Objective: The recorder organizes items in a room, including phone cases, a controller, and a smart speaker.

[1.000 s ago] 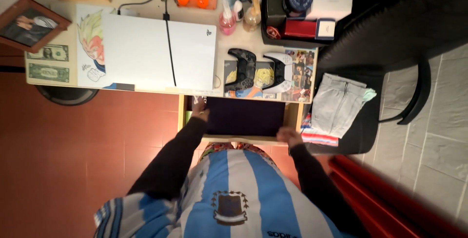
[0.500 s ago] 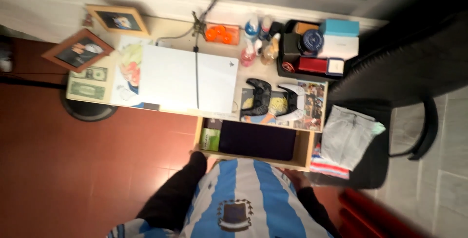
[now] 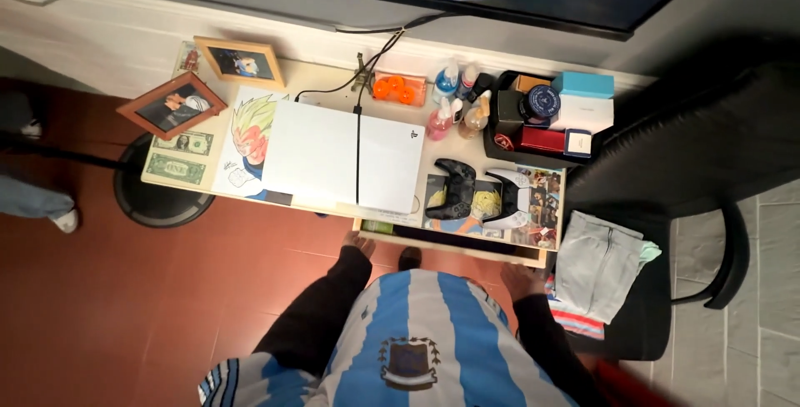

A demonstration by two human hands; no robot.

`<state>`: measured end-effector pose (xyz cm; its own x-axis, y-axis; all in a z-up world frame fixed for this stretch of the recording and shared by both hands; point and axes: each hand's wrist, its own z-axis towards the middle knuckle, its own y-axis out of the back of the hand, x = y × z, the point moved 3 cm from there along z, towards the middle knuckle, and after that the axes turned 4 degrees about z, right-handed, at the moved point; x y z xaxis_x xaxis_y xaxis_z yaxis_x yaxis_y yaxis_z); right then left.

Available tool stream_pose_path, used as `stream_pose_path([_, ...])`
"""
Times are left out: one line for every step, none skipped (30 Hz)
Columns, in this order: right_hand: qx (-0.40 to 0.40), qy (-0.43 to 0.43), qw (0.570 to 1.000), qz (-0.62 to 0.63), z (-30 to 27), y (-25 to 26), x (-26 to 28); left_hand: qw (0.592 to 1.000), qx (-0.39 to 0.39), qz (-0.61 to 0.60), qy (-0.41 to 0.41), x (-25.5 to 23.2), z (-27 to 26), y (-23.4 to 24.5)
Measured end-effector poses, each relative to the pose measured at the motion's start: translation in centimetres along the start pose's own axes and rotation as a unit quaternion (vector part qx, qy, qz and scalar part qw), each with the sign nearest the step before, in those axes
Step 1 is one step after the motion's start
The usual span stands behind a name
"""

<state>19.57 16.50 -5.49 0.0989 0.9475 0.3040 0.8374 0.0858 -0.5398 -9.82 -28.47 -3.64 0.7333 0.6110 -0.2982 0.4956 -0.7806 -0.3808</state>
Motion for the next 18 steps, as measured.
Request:
stream_pose_path([-0.02, 0.009, 1.0, -0.015, -1.3, -2.4, 0.3, 1.0, 0.01, 0.005, -0.007, 0.0, -0.3, -0.7])
stream_pose_path([-0.039, 0.018, 0.999, -0.031, -2.5, -4.9, 0.4, 1.0, 0.02, 0.009, -0.016, -0.2, -0.6, -1.4])
stream_pose_path([-0.036, 0.017, 0.999, -0.035, -2.7, -5.9, 0.5, 1.0, 0.02, 0.005, -0.018, -0.4, -0.8, -2.1])
stream_pose_path([-0.02, 0.017, 0.999, -0.034, -2.9, -6.9, 0.6, 0.999, 0.03, 0.014, -0.027, -0.6, -0.9, -3.0])
stream_pose_path([-0.004, 0.017, 0.999, -0.033, -3.2, -7.9, 0.7, 0.998, 0.039, 0.023, -0.036, -0.8, -1.1, -3.9])
stream_pose_path([-0.002, 0.016, 0.999, -0.038, -3.5, -8.7, 0.7, 0.998, 0.039, 0.018, -0.037, -0.6, -0.1, -3.8])
stream_pose_path([-0.014, 0.029, 0.999, -0.041, -3.8, -9.4, 0.7, 0.998, 0.058, 0.003, -0.04, -0.4, 0.9, -3.7])
stream_pose_path([-0.026, 0.042, 0.998, -0.044, -4.1, -10.1, 0.8, 0.996, 0.076, -0.014, -0.043, 0.0, 1.8, -3.7])
stream_pose_path([-0.025, 0.041, 0.998, -0.049, -4.2, -10.2, 0.8, 0.996, 0.076, -0.019, -0.044, 0.2, 1.9, -3.8])
stream_pose_path([-0.017, 0.04, 0.999, -0.03, -4.3, -10.3, 0.8, 0.996, 0.074, -0.025, -0.049, 0.4, 1.8, -3.9])
stream_pose_path([-0.009, 0.04, 0.999, -0.011, -4.5, -10.4, 0.8, 0.995, 0.073, -0.032, -0.054, 0.6, 1.8, -4.0])
stream_pose_path([-0.005, 0.039, 0.999, -0.015, -4.5, -10.7, 0.9, 0.995, 0.075, -0.037, -0.057, 0.4, 1.2, -5.1])
stream_pose_path([0.0, 0.044, 0.999, -0.015, -4.5, -10.9, 1.1, 0.997, 0.055, -0.015, -0.059, 0.2, 0.6, -6.1])
stream_pose_path([0.002, 0.047, 0.999, -0.013, -4.8, -10.8, 1.1, 0.998, 0.033, 0.007, -0.059, 0.2, -0.2, -6.7])
stream_pose_path([0.004, 0.046, 0.999, -0.017, -4.7, -10.5, 1.3, 0.998, 0.032, 0.003, -0.06, 0.6, -0.2, -6.8])
stream_pose_path([0.012, 0.042, 0.999, -0.002, -4.4, -10.3, 1.4, 0.998, 0.014, 0.025, -0.058, 1.1, -0.1, -6.9])
stream_pose_path([0.02, 0.038, 0.999, 0.013, -4.3, -10.0, 1.6, 0.997, -0.005, 0.047, -0.056, 1.5, -0.1, -7.1])
stream_pose_path([0.024, 0.035, 0.999, 0.01, -4.1, -9.8, 1.6, 0.997, -0.005, 0.042, -0.06, 2.0, 0.7, -6.9])
